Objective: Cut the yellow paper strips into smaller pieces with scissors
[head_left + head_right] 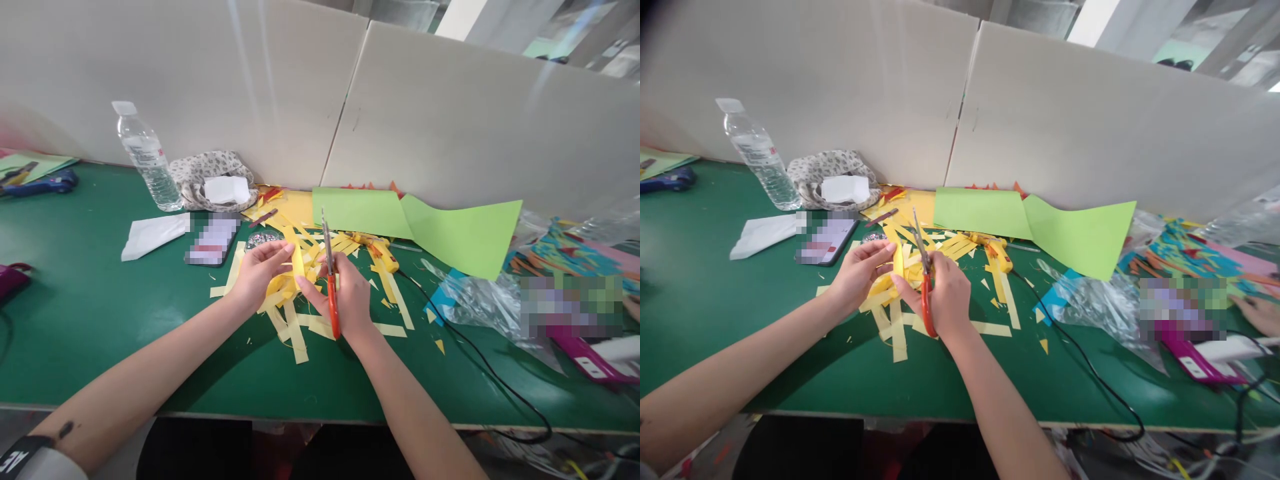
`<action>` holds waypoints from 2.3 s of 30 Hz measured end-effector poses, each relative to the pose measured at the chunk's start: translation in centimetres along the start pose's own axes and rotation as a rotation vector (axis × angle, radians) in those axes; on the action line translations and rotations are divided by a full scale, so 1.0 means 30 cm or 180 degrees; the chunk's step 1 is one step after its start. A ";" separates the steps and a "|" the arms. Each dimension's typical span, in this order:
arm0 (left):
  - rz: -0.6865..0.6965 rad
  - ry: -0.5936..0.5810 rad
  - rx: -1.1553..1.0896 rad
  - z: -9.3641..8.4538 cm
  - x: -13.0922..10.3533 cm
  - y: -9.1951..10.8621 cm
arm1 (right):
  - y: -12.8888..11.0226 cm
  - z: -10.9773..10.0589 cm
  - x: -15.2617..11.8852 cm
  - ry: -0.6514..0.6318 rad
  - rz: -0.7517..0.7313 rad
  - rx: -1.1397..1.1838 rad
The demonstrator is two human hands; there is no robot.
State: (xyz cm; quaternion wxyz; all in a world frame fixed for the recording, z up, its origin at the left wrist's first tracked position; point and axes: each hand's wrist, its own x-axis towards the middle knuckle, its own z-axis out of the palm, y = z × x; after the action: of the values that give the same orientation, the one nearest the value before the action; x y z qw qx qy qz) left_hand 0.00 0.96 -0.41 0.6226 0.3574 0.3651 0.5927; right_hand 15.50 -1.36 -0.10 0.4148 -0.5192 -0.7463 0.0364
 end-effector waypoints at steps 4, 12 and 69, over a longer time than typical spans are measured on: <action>0.0046 -0.0020 -0.0004 0.004 -0.005 0.006 | 0.006 0.012 0.000 0.0048 -0.0376 -0.0885; 0.0025 -0.0201 -0.0004 0.016 -0.018 0.002 | -0.007 0.016 -0.004 -0.0304 -0.0450 -0.1201; -0.0122 -0.0243 0.0107 0.009 -0.014 -0.018 | 0.004 -0.002 0.005 0.0153 0.0091 -0.0770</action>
State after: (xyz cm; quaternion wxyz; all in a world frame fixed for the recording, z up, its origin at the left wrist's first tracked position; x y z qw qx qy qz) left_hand 0.48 0.51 -0.72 0.6413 0.3831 0.3577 0.5604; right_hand 15.60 -1.21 -0.04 0.3664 -0.5768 -0.7276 -0.0604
